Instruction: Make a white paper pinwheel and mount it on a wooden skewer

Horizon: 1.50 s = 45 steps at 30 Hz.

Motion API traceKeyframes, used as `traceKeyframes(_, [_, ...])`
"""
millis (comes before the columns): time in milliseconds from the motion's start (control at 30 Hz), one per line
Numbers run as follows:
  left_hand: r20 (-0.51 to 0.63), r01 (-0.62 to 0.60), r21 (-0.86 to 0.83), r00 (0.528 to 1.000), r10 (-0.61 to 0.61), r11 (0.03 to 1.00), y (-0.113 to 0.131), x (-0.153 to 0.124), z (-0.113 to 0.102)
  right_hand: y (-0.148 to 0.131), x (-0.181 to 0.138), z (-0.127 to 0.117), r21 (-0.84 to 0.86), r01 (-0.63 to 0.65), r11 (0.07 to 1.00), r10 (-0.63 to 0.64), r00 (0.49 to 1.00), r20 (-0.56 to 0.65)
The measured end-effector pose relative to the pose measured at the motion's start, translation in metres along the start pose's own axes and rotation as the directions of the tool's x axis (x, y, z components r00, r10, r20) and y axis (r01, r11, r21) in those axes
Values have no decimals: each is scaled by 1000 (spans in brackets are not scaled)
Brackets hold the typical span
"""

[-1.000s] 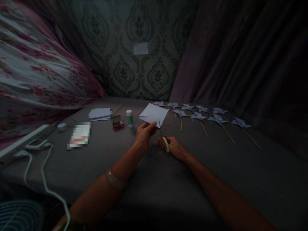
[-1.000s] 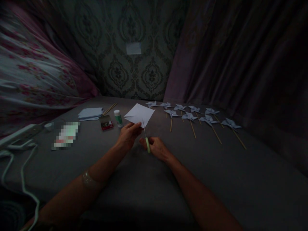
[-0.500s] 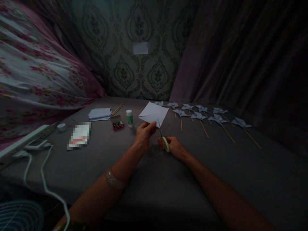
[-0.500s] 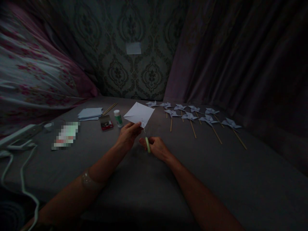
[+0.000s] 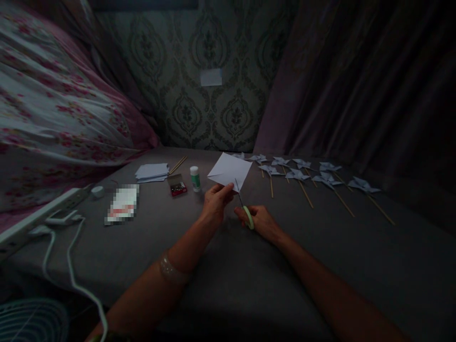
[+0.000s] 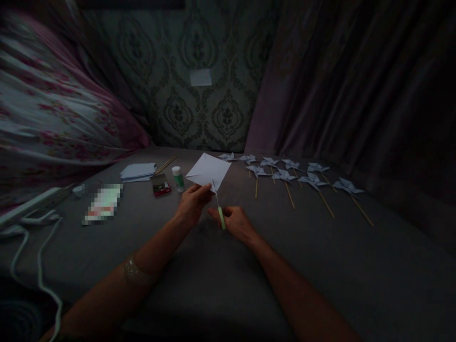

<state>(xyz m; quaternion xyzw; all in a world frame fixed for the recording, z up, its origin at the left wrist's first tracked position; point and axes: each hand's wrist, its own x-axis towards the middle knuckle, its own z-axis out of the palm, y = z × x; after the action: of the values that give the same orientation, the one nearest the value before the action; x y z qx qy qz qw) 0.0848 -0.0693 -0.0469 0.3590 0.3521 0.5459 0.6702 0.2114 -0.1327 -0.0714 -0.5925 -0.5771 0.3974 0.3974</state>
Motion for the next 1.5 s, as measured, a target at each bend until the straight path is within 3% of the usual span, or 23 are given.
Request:
traceKeyframes(800, [31, -46, 27, 999, 45, 999, -1, 2, -1, -3, 0, 3, -4, -70, 998, 69, 993, -99])
traceKeyframes(1500, [148, 21, 41, 989, -27, 999, -7, -9, 6, -3, 2, -5, -49, 90, 995, -94, 991, -90])
